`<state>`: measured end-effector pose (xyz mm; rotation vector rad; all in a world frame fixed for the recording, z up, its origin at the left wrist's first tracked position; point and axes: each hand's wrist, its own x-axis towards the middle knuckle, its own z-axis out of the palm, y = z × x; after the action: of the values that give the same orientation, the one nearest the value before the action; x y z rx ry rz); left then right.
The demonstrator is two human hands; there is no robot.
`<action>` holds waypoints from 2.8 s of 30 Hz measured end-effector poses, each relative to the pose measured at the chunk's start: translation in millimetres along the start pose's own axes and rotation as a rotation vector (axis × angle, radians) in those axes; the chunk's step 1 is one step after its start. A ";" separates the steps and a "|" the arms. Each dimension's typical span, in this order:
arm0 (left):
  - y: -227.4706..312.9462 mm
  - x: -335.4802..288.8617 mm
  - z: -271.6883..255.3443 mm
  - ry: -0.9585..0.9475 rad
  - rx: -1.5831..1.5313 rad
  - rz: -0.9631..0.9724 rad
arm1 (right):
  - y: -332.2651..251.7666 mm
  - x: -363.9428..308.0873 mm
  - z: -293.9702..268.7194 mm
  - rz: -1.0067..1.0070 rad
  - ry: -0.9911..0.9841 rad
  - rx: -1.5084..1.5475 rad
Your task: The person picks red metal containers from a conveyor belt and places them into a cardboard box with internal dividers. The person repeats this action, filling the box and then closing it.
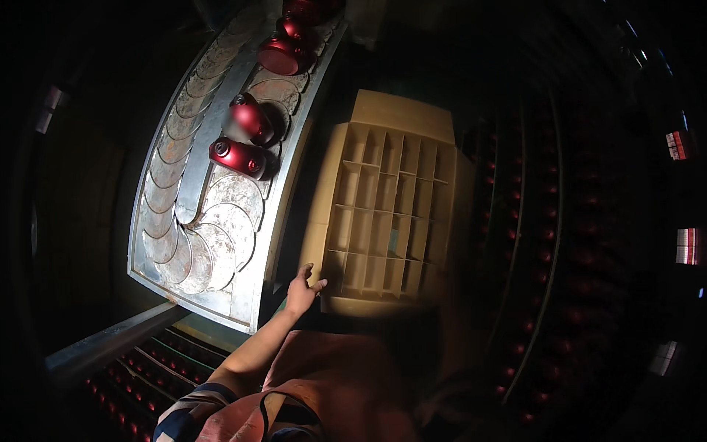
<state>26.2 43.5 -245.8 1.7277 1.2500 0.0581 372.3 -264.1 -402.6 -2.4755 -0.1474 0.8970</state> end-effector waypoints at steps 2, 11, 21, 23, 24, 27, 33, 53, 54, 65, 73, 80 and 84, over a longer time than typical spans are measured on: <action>-48.1 12.0 44.8 0.003 0.176 -0.173 | 66.6 -19.2 12.3 0.230 -0.158 0.383; -74.3 63.6 89.3 0.060 0.256 -0.214 | 112.5 0.6 57.4 -0.183 -0.121 0.676; 59.5 -96.7 -0.9 -0.038 0.180 -0.078 | 153.9 -95.8 -53.5 -0.407 -0.132 0.973; 81.3 -116.8 -19.4 0.006 0.088 -0.034 | 98.7 -115.8 -79.6 -0.471 -0.132 1.022; 87.6 -124.2 -27.8 0.028 0.050 -0.029 | 69.7 -124.3 -92.3 -0.442 -0.089 1.013; 91.6 -134.8 -47.3 0.076 -0.135 0.057 | -11.9 -145.7 -128.9 -0.345 -0.009 0.909; 77.0 -146.5 -89.8 0.357 -0.695 0.156 | -181.5 -196.0 -193.6 -0.747 0.008 0.882; 203.0 132.6 -437.4 0.715 -1.043 0.224 | -389.8 -150.9 -100.7 -0.392 -0.532 0.577; 199.1 128.4 -413.2 0.733 -1.077 0.288 | -350.4 -139.0 -90.7 -0.222 -0.514 0.525; 61.1 -13.8 -49.5 -0.177 -1.039 -0.267 | -115.8 -59.3 51.8 0.285 -0.408 0.711; -134.5 -93.1 79.1 -0.089 -0.459 -0.413 | -175.0 91.8 153.9 0.063 -0.469 0.795; -172.0 -80.4 98.2 -0.250 0.459 -0.232 | -252.5 261.4 237.8 -0.112 -0.180 0.453; -156.4 -73.7 95.8 -0.198 0.397 -0.228 | -277.0 303.5 241.3 -0.353 0.167 0.049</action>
<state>-68.1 -74.0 -373.7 1.8540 1.3635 -0.5150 475.4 157.4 -599.5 -2.3639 -0.4810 0.5365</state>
